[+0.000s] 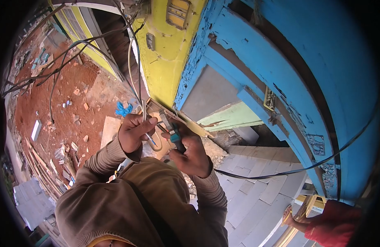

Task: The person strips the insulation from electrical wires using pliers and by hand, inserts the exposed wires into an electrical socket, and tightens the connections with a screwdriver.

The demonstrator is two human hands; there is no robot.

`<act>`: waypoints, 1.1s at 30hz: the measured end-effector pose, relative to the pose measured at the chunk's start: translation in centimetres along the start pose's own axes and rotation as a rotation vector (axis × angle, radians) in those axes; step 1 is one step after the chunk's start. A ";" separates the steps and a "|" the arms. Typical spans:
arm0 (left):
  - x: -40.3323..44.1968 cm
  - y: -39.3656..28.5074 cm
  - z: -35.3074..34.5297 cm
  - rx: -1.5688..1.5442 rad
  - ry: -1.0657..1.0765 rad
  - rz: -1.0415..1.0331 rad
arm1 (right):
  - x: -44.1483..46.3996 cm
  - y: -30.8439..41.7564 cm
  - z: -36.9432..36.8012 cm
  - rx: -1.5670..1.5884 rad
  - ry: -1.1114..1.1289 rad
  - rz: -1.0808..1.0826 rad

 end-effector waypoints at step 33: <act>-0.4 0.2 -0.3 0.199 0.233 -0.046 | -1.0 -0.3 0.1 0.222 0.130 -0.237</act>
Point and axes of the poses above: each hand's wrist, its own x-axis towards the middle knuckle, its own z-axis out of the back of the hand, y = z × x, the point moved 5 cm from there along x, towards the middle knuckle, and after that the axes turned 8 degrees about -z, right-handed, at the moved point
